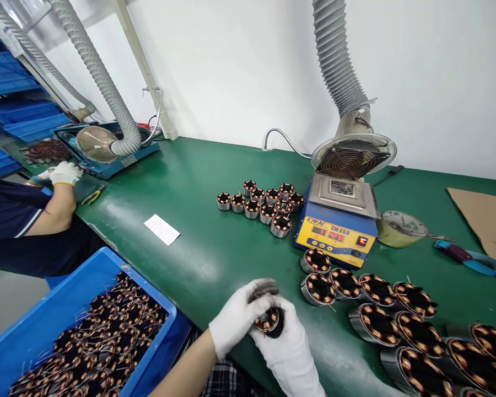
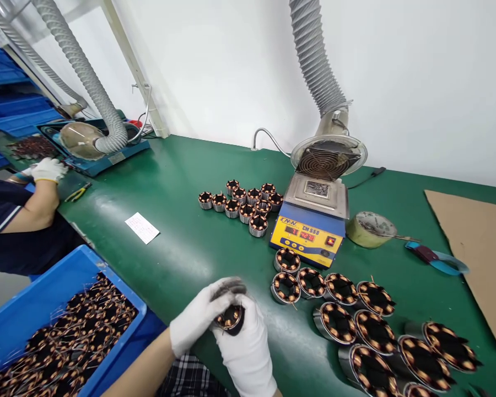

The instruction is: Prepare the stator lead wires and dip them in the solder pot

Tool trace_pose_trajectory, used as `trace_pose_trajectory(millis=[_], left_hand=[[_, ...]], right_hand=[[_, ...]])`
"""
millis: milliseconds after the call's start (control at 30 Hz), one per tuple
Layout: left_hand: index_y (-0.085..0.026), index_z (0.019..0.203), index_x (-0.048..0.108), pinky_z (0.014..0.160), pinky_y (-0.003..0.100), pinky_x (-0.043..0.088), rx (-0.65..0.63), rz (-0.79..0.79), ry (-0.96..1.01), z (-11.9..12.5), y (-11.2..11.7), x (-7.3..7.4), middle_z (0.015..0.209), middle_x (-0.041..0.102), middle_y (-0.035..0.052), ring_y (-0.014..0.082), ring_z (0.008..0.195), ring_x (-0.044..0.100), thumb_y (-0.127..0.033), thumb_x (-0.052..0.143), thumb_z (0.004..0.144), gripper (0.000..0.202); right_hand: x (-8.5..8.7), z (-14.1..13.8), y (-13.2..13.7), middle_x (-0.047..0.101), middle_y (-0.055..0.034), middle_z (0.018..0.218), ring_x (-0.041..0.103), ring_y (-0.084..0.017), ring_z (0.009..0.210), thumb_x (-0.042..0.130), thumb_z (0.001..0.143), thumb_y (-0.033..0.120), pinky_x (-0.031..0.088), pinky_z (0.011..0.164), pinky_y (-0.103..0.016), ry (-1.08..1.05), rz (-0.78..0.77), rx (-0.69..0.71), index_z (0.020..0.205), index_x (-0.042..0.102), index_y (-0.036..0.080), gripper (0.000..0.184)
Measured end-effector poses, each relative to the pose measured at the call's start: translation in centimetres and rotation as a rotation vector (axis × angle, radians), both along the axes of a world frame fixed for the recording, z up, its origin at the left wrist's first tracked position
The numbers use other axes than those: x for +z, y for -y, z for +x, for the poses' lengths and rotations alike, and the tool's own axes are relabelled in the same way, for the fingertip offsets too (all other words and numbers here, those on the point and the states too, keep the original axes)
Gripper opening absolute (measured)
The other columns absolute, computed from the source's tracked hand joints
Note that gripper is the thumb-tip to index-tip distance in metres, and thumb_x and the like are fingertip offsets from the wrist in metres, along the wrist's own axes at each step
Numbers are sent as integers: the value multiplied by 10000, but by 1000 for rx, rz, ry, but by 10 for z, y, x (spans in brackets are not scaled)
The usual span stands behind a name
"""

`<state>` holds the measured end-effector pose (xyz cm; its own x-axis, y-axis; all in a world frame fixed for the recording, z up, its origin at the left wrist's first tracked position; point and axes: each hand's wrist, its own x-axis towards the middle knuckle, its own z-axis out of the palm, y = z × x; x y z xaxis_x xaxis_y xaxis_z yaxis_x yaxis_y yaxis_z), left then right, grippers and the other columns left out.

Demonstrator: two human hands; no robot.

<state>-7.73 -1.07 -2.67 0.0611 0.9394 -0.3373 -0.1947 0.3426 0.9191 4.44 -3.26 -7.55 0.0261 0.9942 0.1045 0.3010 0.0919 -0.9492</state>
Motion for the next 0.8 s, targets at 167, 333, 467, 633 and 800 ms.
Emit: trace_pose_trajectory(millis=[167, 333, 467, 633, 800], left_hand=[[-161, 758, 636, 692, 290, 496, 301, -21, 216, 15, -10, -1, 624, 672, 1, 150, 649, 633, -507, 735, 593, 397], [-182, 817, 649, 880, 278, 446, 432, 7, 276, -14, -12, 11, 745, 714, -4, 134, 809, 647, -422, 811, 524, 412], [-138, 856, 672, 807, 300, 457, 159, -131, 46, -13, -9, 18, 821, 711, 50, 165, 803, 625, -282, 827, 473, 438], [-127, 709, 646, 674, 273, 448, 142, -174, 10, 1, -13, 19, 664, 650, 11, 126, 648, 576, -230, 769, 478, 281], [-156, 595, 560, 589, 251, 416, 222, -130, -100, 8, -10, 11, 563, 568, -29, 107, 572, 522, -222, 686, 507, 167]], right_hand=[[-4, 0, -2, 656, -83, 797, 612, -238, 701, 677, 648, 312, 498, 643, -362, 185, 265, 45, 784, 518, 238, 221], [-12, 1, -1, 657, -95, 855, 621, -253, 738, 708, 647, 365, 503, 658, -379, 268, 360, -10, 843, 498, 238, 314], [-8, 2, -1, 661, -96, 906, 637, -243, 766, 646, 718, 367, 521, 648, -365, 317, 426, -16, 896, 491, 227, 274], [5, 3, -3, 656, -82, 856, 641, -223, 719, 583, 776, 343, 536, 613, -342, 380, 493, 7, 895, 473, 225, 200], [7, 4, -4, 654, -81, 869, 645, -223, 734, 606, 770, 337, 537, 620, -337, 361, 442, 38, 881, 462, 232, 210]])
